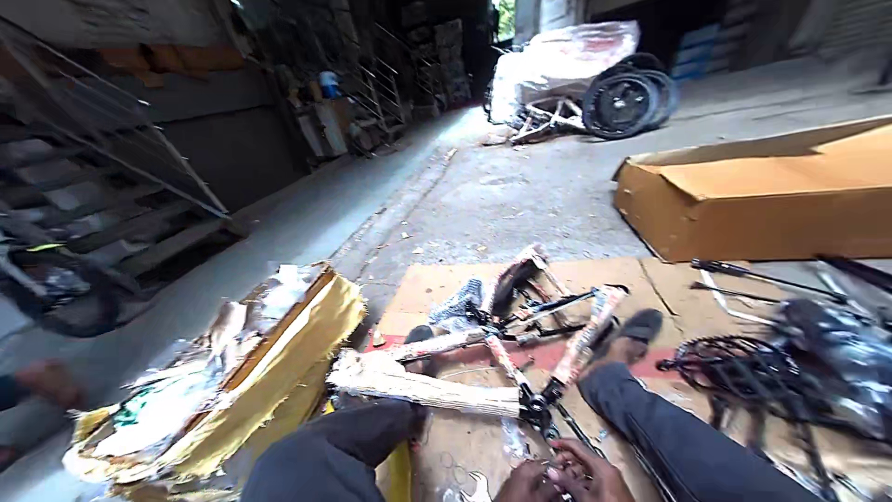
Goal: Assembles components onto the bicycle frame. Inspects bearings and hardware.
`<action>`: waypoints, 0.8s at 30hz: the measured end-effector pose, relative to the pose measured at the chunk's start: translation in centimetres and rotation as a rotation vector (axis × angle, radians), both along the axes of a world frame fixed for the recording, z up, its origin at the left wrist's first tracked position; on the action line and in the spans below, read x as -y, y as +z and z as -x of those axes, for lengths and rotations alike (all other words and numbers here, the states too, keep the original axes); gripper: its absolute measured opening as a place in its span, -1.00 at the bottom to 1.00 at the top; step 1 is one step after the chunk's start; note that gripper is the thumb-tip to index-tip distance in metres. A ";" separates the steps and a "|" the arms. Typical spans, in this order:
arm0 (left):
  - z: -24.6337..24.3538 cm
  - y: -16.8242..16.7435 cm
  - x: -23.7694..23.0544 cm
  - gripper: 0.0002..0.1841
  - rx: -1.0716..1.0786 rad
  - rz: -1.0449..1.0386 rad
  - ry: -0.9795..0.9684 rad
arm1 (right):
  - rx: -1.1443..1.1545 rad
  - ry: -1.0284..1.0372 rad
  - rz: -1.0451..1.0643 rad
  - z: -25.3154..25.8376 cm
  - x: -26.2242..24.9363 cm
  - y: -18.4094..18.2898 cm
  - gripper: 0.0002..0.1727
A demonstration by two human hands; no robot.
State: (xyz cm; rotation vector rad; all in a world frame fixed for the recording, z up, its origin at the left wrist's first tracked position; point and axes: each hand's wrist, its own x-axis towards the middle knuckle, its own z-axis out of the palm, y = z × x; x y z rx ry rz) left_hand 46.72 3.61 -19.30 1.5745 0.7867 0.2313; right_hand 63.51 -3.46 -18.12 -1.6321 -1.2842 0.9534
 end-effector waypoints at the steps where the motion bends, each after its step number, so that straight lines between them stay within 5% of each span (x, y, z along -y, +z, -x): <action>1: 0.0 -0.2 -0.1 -0.68 0.002 -0.004 -0.012 | 0.015 -0.006 0.024 0.1 0.0 0.1 -0.49; 8: 0.5 0.9 -0.9 -0.72 0.083 0.219 -0.122 | -0.282 -0.280 -0.074 -0.5 -0.9 -0.7 -0.66; 11: 0.8 1.3 -0.2 -0.72 0.155 0.333 -0.178 | -0.217 -0.487 -0.007 -3.6 -1.6 -0.1 -0.50; 17: 1.2 3.2 -1.5 -0.76 0.256 0.413 0.044 | 0.408 0.192 0.531 -0.6 -0.9 0.6 -0.39; 20: 1.9 3.8 -2.4 -0.64 0.170 0.236 0.063 | 0.543 0.240 0.595 0.8 -0.8 0.1 -0.57; 22: 2.2 3.5 -2.4 -0.58 0.088 0.127 0.097 | 0.393 0.104 0.544 0.3 -1.2 0.2 -0.63; 24: 1.9 3.2 -2.2 -0.49 -0.009 0.042 0.136 | 0.002 -0.035 0.460 0.1 -1.3 -0.1 -0.67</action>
